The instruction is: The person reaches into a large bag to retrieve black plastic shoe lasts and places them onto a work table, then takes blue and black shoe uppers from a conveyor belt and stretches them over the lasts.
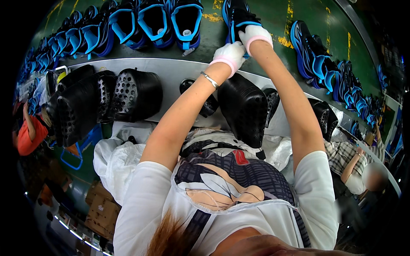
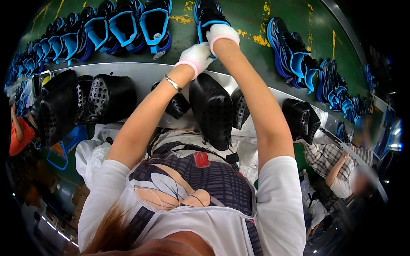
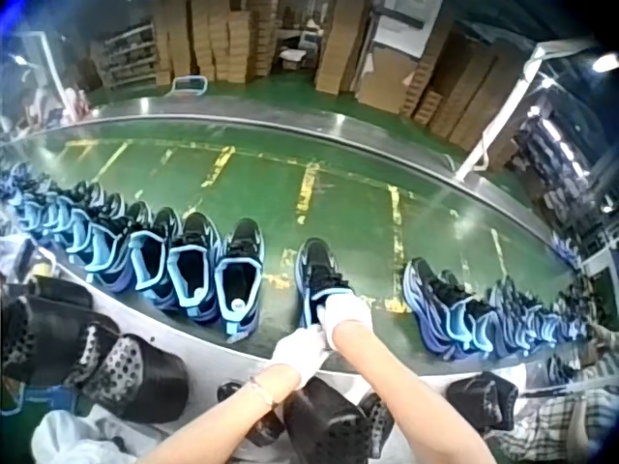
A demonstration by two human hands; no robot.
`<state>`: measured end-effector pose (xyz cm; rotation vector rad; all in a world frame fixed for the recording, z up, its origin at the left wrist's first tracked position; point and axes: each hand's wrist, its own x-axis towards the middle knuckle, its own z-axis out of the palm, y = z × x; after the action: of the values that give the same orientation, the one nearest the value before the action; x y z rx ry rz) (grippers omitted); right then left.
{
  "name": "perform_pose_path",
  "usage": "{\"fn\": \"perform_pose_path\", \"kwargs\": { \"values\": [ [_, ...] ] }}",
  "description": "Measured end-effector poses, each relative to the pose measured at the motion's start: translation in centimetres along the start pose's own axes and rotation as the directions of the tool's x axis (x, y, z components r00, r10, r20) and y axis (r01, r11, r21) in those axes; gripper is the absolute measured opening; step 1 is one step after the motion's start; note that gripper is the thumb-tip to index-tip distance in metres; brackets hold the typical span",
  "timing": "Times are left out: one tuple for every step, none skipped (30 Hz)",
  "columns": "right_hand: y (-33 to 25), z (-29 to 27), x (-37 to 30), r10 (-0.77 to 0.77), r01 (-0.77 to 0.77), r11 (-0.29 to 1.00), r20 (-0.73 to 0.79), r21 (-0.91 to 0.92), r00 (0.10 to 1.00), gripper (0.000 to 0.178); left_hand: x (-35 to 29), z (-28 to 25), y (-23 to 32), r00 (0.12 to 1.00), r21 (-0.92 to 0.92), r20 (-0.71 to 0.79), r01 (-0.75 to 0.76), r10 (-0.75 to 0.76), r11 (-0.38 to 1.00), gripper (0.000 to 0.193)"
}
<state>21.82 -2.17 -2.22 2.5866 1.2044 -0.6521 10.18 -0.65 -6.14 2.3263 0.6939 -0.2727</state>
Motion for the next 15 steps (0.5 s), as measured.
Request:
{"fn": "perform_pose_path", "kwargs": {
  "values": [
    [-0.1, 0.5, 0.6, -0.002, 0.003, 0.997, -0.002, 0.074, 1.000, 0.041, 0.5, -0.1, -0.1, 0.994, -0.006, 0.075, 0.073, -0.073, 0.997, 0.031],
    [-0.3, 0.9, 1.4, 0.000, -0.002, 0.995, 0.019, 0.100, 1.000, 0.041, 1.0, -0.3, -0.2, 0.987, -0.003, 0.126, 0.098, -0.096, 0.995, 0.032],
    [-0.6, 1.2, 2.0, 0.005, -0.011, 0.992, 0.046, 0.127, 0.999, 0.040, 1.3, -0.9, -0.1, 0.976, 0.000, 0.180, 0.121, -0.119, 0.993, 0.033],
    [-0.8, 1.6, 2.5, 0.010, -0.021, 0.988, 0.072, 0.153, 0.997, 0.040, 1.6, -1.4, -0.1, 0.962, 0.005, 0.235, 0.144, -0.141, 0.990, 0.034],
    [-0.7, 1.9, 3.0, -0.017, 0.012, 0.980, 0.025, 0.198, 1.000, 0.038, 1.9, -1.5, -0.2, 0.962, 0.008, 0.243, 0.124, -0.123, 0.992, 0.038],
    [-0.8, 2.3, 3.4, 0.014, -0.013, 0.975, 0.001, 0.224, 1.000, 0.037, 2.1, -1.8, -0.3, 0.955, -0.002, 0.256, 0.156, -0.151, 0.988, 0.038],
    [-1.0, 2.8, 3.9, 0.046, -0.039, 0.967, -0.022, 0.250, 0.999, 0.037, 2.3, -2.1, -0.2, 0.946, -0.011, 0.269, 0.188, -0.178, 0.982, 0.039],
    [-1.2, 3.3, 4.3, 0.080, -0.064, 0.959, -0.044, 0.278, 0.996, 0.037, 2.4, -2.2, -0.1, 0.937, -0.019, 0.284, 0.219, -0.205, 0.976, 0.039],
    [-1.4, 3.5, 4.2, 0.076, -0.054, 0.964, -0.075, 0.260, 0.994, 0.036, 2.6, -2.2, -0.3, 0.936, -0.011, 0.288, 0.214, -0.202, 0.977, 0.039],
    [-1.5, 3.9, 4.6, 0.058, -0.037, 0.968, -0.075, 0.250, 0.995, 0.036, 2.7, -2.1, -0.5, 0.935, -0.002, 0.293, 0.208, -0.198, 0.978, 0.039],
    [-1.5, 4.3, 5.2, 0.041, -0.022, 0.970, -0.075, 0.241, 0.996, 0.036, 2.8, -1.9, -0.6, 0.934, 0.007, 0.300, 0.200, -0.193, 0.980, 0.040],
    [-1.8, 4.1, 5.2, 0.026, -0.008, 0.973, -0.076, 0.230, 0.997, 0.037, 3.2, -1.7, -0.7, 0.924, 0.044, 0.321, 0.207, -0.210, 0.977, 0.039],
    [-2.1, 3.9, 5.1, 0.041, -0.027, 0.969, -0.051, 0.244, 0.998, 0.036, 3.6, -1.5, -0.8, 0.912, 0.081, 0.342, 0.211, -0.226, 0.974, 0.039],
    [-2.2, 3.5, 5.3, -0.002, -0.011, 0.961, 0.046, 0.277, 0.999, 0.035, 3.8, -1.2, -0.9, 0.900, 0.121, 0.363, 0.210, -0.240, 0.970, 0.039],
    [-0.8, 5.5, 7.8, -0.035, 0.056, 0.947, -0.070, 0.317, 0.997, 0.035, 4.0, -1.2, -0.2, 0.928, 0.131, 0.319, 0.161, -0.195, 0.978, 0.039]
  ]
}}
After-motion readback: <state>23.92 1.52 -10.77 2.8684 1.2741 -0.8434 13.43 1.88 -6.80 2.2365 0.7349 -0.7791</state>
